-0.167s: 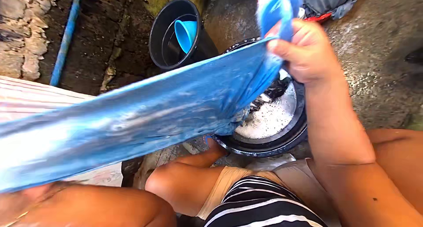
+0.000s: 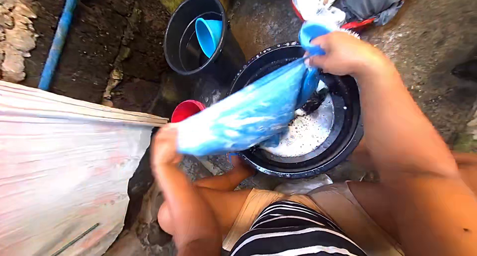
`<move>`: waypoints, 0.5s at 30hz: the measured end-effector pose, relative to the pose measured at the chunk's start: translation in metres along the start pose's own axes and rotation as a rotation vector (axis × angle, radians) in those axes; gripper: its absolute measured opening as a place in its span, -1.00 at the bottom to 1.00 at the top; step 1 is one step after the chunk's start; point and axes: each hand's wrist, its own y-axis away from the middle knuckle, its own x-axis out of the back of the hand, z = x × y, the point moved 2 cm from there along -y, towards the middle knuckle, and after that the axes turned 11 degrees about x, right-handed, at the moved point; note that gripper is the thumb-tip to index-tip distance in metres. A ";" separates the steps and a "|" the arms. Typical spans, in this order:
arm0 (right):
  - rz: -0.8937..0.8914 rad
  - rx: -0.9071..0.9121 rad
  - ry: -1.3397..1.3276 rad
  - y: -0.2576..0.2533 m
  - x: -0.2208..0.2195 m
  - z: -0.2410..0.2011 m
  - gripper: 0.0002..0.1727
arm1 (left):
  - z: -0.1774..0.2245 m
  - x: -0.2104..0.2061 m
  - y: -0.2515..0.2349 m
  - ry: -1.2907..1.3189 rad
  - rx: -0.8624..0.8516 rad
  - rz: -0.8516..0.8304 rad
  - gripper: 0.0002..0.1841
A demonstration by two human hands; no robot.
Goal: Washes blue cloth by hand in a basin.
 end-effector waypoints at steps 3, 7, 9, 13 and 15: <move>-0.506 -0.306 0.338 -0.008 -0.081 0.051 -0.65 | -0.097 -0.088 -0.039 -0.431 0.245 -0.176 -0.61; -0.920 -0.579 0.458 0.056 -0.188 0.078 -0.55 | -0.121 -0.123 -0.048 -0.479 0.285 -0.177 -0.56; -1.093 -0.569 0.330 0.081 -0.246 0.094 -0.48 | -0.124 -0.120 -0.050 -0.423 0.285 -0.164 -0.59; -1.160 -0.253 -0.498 0.049 -0.304 0.043 -0.71 | -0.144 -0.124 -0.058 -0.231 0.389 -0.062 -0.52; -0.841 -0.123 -0.846 0.011 -0.303 -0.015 -0.69 | -0.159 -0.134 -0.058 -0.162 0.414 -0.017 -0.46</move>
